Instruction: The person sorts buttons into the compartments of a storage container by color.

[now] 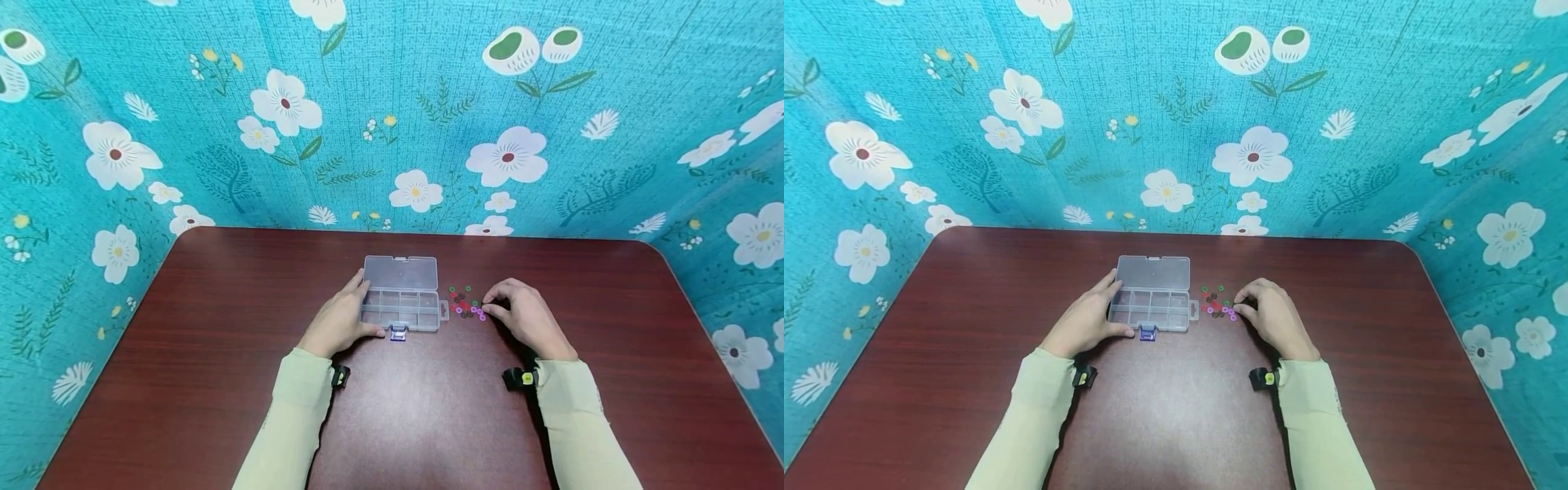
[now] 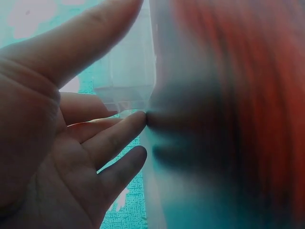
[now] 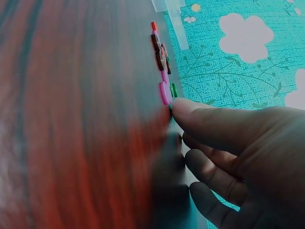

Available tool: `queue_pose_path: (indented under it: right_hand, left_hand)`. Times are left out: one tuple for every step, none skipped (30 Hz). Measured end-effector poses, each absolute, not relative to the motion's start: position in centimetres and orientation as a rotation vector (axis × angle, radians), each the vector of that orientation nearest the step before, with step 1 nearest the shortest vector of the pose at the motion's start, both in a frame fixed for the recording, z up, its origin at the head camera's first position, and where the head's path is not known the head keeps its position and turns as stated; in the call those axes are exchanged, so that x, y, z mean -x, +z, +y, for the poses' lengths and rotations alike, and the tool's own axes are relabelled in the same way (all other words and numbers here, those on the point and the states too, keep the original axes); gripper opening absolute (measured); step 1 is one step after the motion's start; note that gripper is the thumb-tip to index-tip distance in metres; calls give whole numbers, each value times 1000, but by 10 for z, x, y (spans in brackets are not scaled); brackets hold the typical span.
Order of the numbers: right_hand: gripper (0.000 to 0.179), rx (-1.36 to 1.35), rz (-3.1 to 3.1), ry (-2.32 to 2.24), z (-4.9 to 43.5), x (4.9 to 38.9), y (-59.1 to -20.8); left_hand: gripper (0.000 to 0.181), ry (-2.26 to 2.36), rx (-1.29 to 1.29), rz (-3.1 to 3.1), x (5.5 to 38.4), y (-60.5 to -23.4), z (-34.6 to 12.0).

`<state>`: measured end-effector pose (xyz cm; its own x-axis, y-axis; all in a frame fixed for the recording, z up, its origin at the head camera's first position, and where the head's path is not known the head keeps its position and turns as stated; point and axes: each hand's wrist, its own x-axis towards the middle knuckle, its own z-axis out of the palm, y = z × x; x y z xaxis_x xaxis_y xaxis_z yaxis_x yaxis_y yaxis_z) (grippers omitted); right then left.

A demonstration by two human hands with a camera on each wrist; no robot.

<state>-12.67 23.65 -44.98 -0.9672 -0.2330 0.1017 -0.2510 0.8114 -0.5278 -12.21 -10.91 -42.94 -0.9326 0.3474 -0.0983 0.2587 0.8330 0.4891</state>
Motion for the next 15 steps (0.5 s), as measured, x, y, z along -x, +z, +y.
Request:
queue_pose_path:
  right_hand:
    - [5, -394, -2961, 869, 236, 127, -449]
    - [5, -392, -2964, 868, 236, 127, -449]
    - [5, -390, -2969, 865, 236, 127, -448]
    - [5, -388, -2973, 862, 236, 127, -448]
    - [4, -385, -2978, 859, 236, 127, -447]
    - [4, -379, -2982, 857, 236, 126, -447]
    - [5, -375, -2985, 855, 236, 126, -447]
    - [5, -374, -2985, 852, 235, 126, -446]
    - [5, -374, -2984, 850, 235, 126, -446]
    - [5, -375, -2980, 849, 235, 125, -447]
    - [5, -378, -2975, 849, 235, 125, -447]
    - [5, -381, -2968, 847, 235, 125, -447]
    - [5, -387, -2961, 845, 235, 125, -447]
    - [5, -392, -2952, 842, 235, 125, -448]
    - [6, -396, -2944, 841, 235, 125, -448]
  left_hand:
    - [102, 715, -476, 2834, 122, -430, -109]
    - [102, 713, -479, 2839, 123, -430, -109]
    - [102, 713, -477, 2840, 123, -431, -110]
    - [102, 715, -476, 2839, 123, -431, -110]
    - [102, 717, -473, 2838, 123, -431, -110]
    - [102, 720, -471, 2837, 123, -431, -110]
    - [101, 722, -472, 2839, 123, -431, -110]
    - [101, 727, -468, 2839, 123, -431, -110]
    - [101, 732, -463, 2839, 123, -431, -110]
    - [100, 737, -461, 2840, 123, -430, -110]
    - [100, 739, -460, 2842, 122, -430, -110]
    - [100, 744, -458, 2841, 122, -430, -110]
    - [100, 745, -456, 2843, 122, -429, -110]
    - [100, 747, -451, 2842, 122, -429, -110]
    - [100, 748, -449, 2843, 122, -429, -110]
